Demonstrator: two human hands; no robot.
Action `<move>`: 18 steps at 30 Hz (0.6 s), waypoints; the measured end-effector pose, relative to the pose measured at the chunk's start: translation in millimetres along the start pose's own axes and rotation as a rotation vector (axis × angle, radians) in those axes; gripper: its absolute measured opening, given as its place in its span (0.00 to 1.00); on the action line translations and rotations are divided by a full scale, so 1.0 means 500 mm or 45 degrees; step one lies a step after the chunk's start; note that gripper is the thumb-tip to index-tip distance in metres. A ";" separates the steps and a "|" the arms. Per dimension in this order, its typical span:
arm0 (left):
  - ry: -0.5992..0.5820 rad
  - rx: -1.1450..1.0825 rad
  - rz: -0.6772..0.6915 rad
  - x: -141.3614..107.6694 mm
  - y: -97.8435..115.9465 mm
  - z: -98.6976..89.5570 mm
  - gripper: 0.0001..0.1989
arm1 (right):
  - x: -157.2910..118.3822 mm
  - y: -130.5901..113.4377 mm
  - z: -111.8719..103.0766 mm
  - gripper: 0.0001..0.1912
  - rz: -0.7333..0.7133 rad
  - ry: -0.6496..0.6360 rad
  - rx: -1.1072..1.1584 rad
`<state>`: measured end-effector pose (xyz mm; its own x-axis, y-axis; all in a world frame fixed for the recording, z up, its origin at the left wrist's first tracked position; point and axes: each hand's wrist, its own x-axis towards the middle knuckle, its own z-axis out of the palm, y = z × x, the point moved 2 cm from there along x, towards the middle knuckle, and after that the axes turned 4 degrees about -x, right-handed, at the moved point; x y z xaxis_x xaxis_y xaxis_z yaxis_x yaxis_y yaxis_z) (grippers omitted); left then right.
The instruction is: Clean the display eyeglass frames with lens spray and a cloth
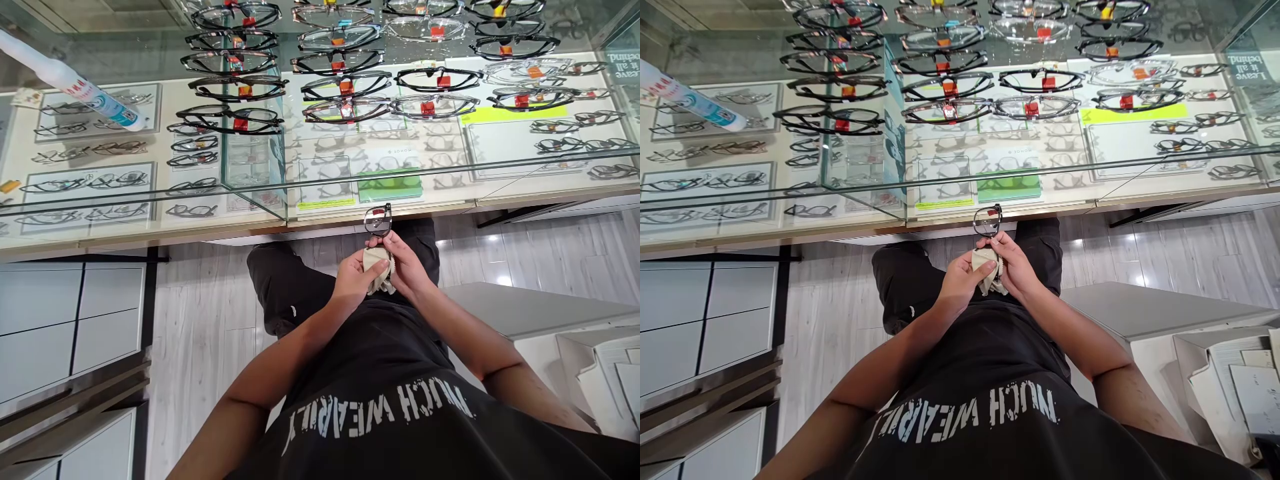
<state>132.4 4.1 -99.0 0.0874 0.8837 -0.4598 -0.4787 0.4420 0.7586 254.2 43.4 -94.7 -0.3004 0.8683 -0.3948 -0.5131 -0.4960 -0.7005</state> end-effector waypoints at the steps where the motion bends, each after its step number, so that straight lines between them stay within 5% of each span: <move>1: 0.007 0.030 0.040 0.001 -0.001 -0.001 0.22 | 0.000 0.000 0.000 0.16 0.003 0.006 -0.001; 6: 0.084 0.147 0.146 0.006 -0.004 -0.014 0.27 | 0.000 0.001 -0.002 0.17 0.040 0.003 0.003; 18: -0.011 -0.108 -0.008 0.021 -0.015 -0.006 0.26 | -0.002 0.000 -0.018 0.15 0.043 -0.048 -0.103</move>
<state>134.4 9.4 -110.8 0.0977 0.8823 -0.4604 -0.5507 0.4333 0.7134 261.7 42.7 -99.8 -0.3472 0.8494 -0.3975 -0.4363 -0.5215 -0.7333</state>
